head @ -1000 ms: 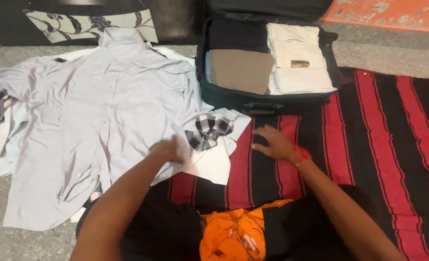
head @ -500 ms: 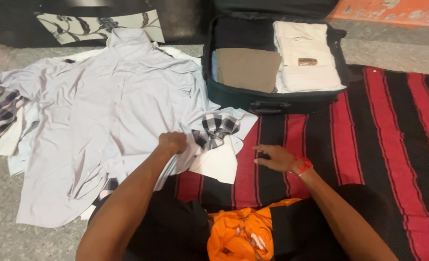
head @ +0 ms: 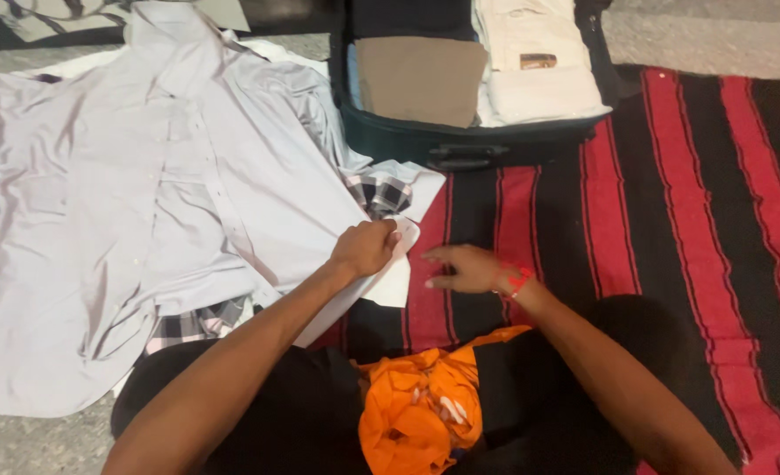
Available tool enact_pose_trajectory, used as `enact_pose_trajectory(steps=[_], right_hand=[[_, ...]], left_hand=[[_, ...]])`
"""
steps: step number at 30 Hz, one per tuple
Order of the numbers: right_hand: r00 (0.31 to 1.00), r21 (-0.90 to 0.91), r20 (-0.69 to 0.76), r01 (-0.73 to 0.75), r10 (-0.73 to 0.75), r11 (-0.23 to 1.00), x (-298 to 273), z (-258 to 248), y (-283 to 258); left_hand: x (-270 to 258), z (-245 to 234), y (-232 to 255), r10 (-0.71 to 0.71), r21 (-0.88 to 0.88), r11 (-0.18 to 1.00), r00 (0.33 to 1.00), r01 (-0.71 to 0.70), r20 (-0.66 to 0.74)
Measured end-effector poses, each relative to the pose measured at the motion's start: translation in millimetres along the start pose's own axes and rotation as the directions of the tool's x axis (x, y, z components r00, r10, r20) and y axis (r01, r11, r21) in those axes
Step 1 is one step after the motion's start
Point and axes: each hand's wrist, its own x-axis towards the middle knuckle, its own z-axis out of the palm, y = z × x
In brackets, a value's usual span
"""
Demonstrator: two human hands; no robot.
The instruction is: The person folds a pair of pants and a white button-down shirt by hand before placing them into an open suitcase.
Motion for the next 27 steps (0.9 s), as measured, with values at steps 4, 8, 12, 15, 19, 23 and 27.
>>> enact_pose_trajectory(steps=[4,8,12,15,19,23,27], right_hand=[[0.997,0.181,0.07,0.032,-0.045,0.983,11,31,-15],[0.999,0.518,0.004,0.042,-0.052,0.854,21,67,-25],[0.983,0.783,-0.005,-0.111,0.185,0.612,33,86,-7],[0.963,0.875,-0.019,-0.114,0.269,0.471,38,87,9],[0.893,0.936,0.018,-0.173,0.449,0.307,39,72,8],[0.822,0.98,-0.023,-0.095,0.569,0.177,41,50,8],[0.843,0.999,-0.012,-0.012,0.538,0.042,46,28,7]], left_hand=[[-5,11,10,0.03,-0.186,0.982,0.999,-0.034,-0.022],[-12,18,17,0.116,-0.376,0.919,0.993,-0.117,-0.024],[-8,25,15,0.151,-0.494,0.863,0.987,-0.106,0.051],[5,23,10,0.194,-0.528,0.842,0.976,-0.115,0.096],[16,-7,-20,0.278,-0.659,0.743,0.95,-0.118,0.143],[-12,-56,-101,0.044,-0.345,0.932,0.913,0.109,0.406],[-88,-80,-183,-0.11,0.291,0.956,0.874,-0.037,0.474]])
